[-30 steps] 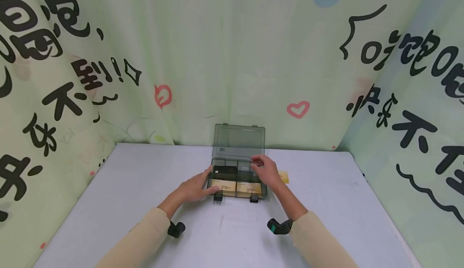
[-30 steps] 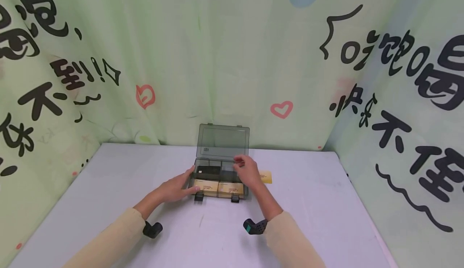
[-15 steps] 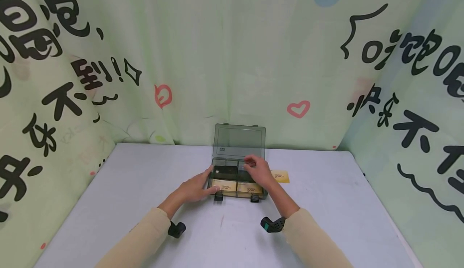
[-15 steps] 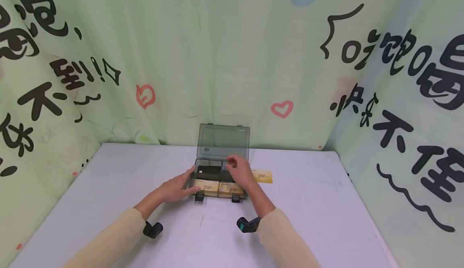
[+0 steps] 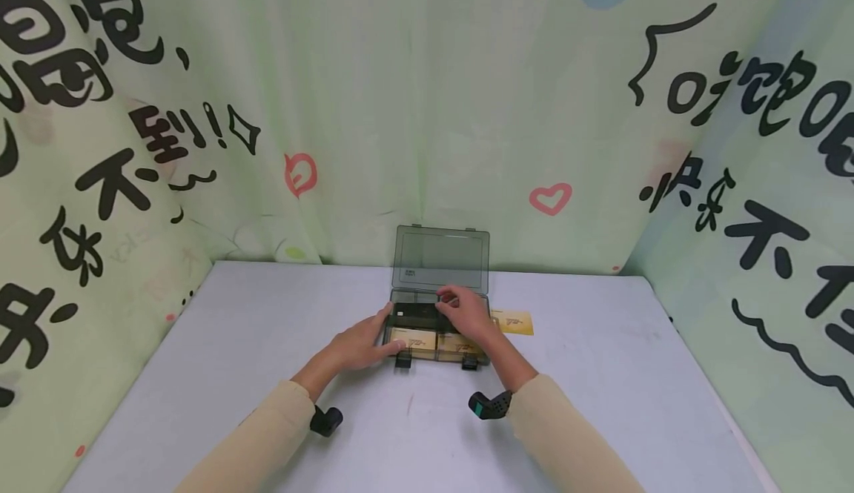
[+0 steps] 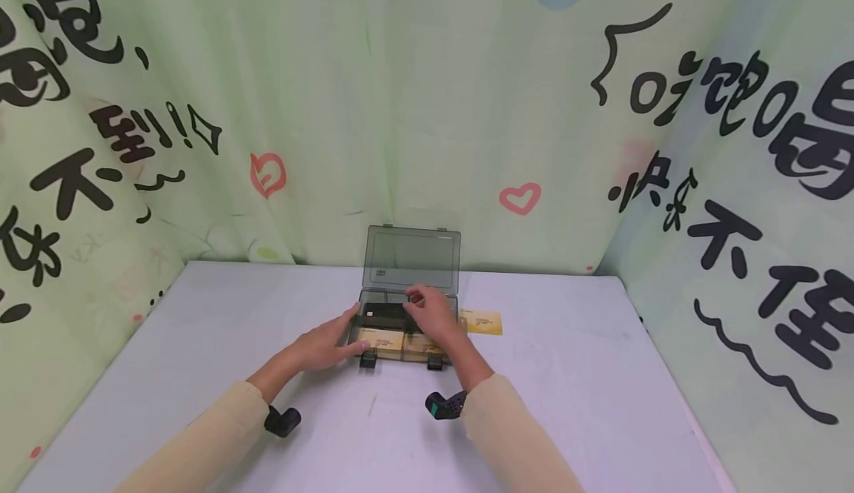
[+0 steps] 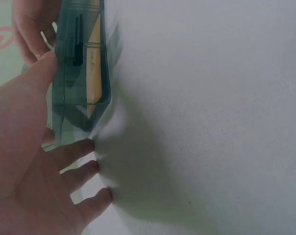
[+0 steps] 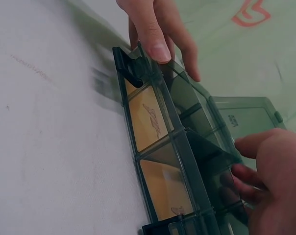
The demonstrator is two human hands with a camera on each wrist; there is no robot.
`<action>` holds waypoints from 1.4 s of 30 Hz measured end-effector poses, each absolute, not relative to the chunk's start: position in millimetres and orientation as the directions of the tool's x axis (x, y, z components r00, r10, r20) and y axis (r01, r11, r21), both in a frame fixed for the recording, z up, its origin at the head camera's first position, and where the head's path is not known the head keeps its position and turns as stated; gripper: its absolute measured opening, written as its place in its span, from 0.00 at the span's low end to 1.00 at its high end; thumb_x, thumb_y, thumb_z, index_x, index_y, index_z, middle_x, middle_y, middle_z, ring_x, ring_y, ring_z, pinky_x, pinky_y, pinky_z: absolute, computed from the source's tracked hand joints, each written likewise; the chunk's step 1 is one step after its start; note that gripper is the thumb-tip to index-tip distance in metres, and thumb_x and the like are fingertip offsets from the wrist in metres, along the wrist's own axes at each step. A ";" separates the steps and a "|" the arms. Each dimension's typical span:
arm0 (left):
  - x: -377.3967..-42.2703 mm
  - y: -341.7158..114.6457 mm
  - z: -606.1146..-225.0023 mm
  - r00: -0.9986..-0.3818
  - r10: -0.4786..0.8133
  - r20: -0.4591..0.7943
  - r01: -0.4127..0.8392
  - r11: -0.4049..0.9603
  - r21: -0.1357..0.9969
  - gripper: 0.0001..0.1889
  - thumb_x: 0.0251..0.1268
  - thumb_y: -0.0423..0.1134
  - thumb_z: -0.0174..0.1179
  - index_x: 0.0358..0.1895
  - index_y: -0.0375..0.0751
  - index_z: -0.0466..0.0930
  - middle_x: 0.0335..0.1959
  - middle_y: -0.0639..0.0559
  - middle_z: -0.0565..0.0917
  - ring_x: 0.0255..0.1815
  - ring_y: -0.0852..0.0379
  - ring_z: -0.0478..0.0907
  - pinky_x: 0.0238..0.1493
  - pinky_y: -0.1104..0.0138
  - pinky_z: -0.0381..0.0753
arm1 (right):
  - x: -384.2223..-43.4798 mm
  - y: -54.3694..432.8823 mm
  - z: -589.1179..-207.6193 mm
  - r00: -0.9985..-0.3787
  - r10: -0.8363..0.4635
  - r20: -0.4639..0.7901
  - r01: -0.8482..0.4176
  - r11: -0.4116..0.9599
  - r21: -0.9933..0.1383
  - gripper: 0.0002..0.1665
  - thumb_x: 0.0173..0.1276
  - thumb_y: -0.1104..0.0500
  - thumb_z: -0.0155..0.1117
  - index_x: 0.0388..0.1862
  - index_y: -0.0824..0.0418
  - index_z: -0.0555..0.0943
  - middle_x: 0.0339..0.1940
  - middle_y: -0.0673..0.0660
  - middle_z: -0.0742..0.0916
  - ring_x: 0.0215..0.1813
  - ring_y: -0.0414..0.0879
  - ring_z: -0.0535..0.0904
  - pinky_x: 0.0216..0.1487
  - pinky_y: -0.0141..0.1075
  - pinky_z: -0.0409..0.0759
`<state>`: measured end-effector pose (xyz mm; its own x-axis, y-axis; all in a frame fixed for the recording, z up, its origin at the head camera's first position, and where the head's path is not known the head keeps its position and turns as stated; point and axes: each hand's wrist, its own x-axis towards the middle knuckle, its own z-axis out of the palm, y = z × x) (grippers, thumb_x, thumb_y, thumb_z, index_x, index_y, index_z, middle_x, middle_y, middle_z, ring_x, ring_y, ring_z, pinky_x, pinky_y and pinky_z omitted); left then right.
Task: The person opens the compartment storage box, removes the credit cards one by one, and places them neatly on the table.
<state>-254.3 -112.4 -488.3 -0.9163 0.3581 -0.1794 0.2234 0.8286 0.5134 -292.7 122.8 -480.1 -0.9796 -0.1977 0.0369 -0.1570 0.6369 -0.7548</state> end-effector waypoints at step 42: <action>-254.5 -114.9 -492.5 -0.918 0.356 -0.174 0.223 0.827 0.515 0.45 0.67 0.65 0.51 0.79 0.50 0.42 0.76 0.44 0.61 0.75 0.43 0.61 0.69 0.45 0.66 | -306.5 108.3 -481.7 -0.932 -0.315 -0.177 -0.172 0.818 -0.548 0.17 0.77 0.53 0.50 0.60 0.55 0.76 0.62 0.62 0.80 0.62 0.59 0.77 0.59 0.53 0.75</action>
